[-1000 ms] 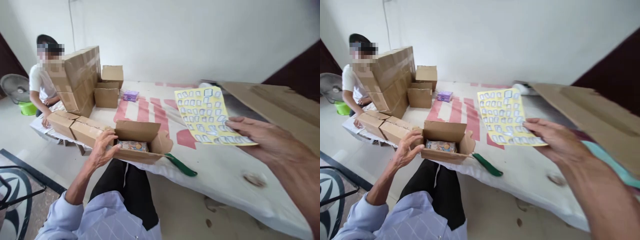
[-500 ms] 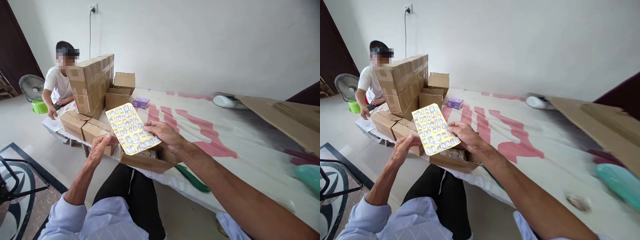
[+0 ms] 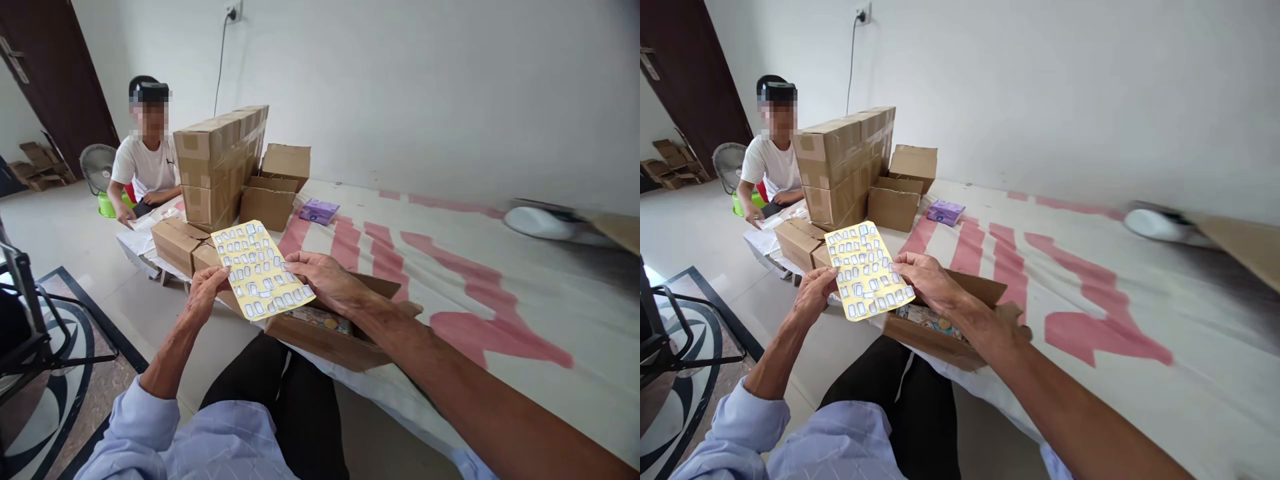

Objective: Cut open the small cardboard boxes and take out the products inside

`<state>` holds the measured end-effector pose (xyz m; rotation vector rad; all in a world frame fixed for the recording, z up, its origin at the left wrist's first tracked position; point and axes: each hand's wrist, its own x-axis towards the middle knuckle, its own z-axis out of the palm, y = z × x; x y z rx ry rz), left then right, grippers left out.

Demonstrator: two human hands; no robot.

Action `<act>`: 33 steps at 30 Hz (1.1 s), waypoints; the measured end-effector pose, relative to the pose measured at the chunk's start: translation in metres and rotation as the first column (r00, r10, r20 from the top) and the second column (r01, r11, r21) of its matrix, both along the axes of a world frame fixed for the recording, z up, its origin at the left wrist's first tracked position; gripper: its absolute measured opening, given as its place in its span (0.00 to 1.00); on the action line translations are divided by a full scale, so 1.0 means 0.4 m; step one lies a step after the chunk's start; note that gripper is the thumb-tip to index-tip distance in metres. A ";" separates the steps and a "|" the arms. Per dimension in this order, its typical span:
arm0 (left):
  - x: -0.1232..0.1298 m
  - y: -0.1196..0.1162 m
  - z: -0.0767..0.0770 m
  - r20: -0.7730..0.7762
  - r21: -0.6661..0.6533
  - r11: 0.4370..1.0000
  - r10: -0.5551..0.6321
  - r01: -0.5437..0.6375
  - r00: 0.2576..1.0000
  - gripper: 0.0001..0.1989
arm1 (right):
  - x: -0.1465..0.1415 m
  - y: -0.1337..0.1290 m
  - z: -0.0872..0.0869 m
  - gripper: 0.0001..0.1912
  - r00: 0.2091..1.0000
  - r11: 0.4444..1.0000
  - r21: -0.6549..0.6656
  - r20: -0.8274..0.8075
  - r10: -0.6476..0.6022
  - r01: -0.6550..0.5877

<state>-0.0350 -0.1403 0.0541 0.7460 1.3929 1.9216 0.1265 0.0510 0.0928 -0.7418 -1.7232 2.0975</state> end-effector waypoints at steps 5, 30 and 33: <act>-0.041 -0.030 -0.003 0.016 0.015 0.993 0.116 -0.116 0.993 0.26 | -0.047 -0.028 -0.001 0.17 0.999 0.999 -0.027 0.008 0.036 -0.035; -0.568 -0.119 -0.089 -0.035 -0.195 0.763 0.622 -0.616 0.782 0.09 | 0.183 -0.005 0.048 0.27 0.976 0.978 0.105 0.100 -0.192 0.182; -0.595 -0.110 -0.094 -0.042 -0.216 0.762 0.617 -0.610 0.786 0.09 | 0.214 0.022 0.041 0.26 0.959 0.962 0.123 0.116 -0.259 0.245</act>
